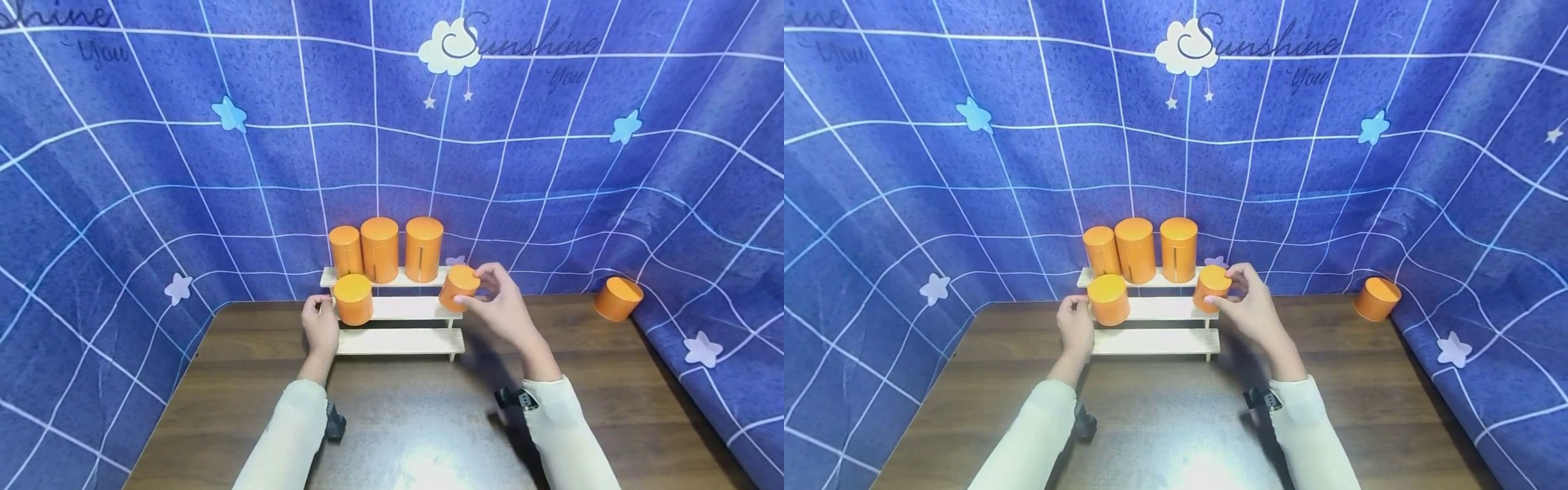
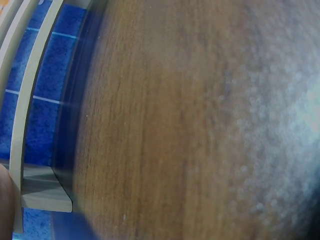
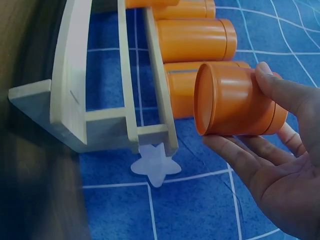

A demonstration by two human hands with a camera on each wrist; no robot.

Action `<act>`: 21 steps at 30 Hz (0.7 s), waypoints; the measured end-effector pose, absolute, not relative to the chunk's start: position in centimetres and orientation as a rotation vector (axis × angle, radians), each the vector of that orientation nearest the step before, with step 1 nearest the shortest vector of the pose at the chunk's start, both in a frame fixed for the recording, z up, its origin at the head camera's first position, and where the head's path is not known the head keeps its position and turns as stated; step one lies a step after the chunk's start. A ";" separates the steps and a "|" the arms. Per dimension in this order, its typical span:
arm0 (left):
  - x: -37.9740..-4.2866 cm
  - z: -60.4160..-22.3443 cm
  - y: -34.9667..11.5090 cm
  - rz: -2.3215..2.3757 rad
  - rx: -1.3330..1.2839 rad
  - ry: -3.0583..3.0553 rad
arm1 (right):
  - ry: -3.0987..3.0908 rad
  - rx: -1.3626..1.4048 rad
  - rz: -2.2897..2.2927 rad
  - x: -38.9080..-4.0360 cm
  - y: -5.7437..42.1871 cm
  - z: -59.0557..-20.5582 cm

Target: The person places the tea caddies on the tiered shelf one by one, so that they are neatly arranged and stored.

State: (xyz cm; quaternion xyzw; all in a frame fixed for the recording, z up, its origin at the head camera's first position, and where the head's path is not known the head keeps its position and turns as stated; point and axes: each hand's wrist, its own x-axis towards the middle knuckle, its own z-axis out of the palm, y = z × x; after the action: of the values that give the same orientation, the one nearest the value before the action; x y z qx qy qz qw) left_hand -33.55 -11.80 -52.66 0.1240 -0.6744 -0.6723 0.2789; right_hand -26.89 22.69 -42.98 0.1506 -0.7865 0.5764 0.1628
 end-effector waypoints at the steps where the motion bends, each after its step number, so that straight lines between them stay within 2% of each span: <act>1: -33.6 -52.7 -11.8 -1.807 0.333 -1.809 | -2.247 0.441 1.634 -26.9 22.6 -43.0; 21: -33.5 -52.7 -11.9 -1.801 0.338 -1.816 | -2.301 0.499 1.578 -26.8 19.5 -44.1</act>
State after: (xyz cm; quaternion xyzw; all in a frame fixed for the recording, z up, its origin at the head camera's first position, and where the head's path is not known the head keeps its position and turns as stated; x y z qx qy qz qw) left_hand -33.49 -11.87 -52.69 0.1257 -0.6764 -0.6707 0.2772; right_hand -26.82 19.53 -44.08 0.1741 -0.8022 0.5502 0.1530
